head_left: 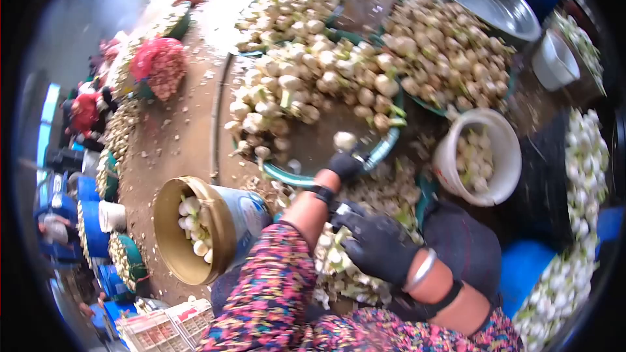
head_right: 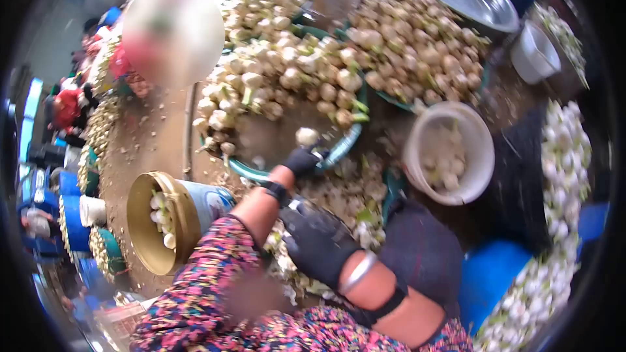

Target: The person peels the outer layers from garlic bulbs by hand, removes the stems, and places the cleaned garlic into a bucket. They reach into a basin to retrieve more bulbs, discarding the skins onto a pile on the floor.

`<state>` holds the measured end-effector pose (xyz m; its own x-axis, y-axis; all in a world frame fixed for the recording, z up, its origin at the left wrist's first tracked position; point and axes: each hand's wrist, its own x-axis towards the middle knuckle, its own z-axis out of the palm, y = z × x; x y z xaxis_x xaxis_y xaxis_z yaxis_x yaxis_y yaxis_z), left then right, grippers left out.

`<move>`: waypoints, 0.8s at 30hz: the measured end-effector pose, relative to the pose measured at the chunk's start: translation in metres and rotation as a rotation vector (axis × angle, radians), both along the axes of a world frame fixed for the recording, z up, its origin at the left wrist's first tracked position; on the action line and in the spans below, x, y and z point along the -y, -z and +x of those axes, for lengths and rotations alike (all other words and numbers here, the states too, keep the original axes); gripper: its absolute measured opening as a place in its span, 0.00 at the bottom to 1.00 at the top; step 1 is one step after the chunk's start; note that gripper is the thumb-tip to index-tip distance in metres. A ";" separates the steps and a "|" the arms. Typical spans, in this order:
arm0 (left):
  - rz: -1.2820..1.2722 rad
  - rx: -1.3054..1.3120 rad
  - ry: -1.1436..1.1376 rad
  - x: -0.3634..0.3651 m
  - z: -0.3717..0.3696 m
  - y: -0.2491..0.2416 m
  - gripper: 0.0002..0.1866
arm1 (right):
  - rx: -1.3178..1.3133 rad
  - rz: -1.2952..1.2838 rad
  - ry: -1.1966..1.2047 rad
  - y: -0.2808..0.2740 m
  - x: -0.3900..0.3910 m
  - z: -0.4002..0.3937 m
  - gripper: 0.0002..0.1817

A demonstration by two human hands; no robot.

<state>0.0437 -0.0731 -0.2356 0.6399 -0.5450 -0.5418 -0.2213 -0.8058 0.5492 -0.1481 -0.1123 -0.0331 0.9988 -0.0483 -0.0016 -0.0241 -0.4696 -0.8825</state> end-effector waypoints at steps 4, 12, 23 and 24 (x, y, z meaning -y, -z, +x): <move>-0.074 0.064 -0.044 -0.008 0.008 0.015 0.14 | 0.028 -0.019 -0.025 -0.011 0.012 0.007 0.16; -0.259 0.117 0.247 -0.075 -0.020 -0.161 0.14 | 0.113 -0.006 0.259 0.002 0.010 0.014 0.38; -1.237 -0.343 -0.499 -0.160 -0.116 -0.209 0.20 | -0.128 1.019 0.002 -0.025 -0.044 0.004 0.36; -1.238 -0.382 -0.546 -0.164 -0.120 -0.201 0.18 | -0.132 0.957 -0.005 -0.027 -0.052 0.004 0.36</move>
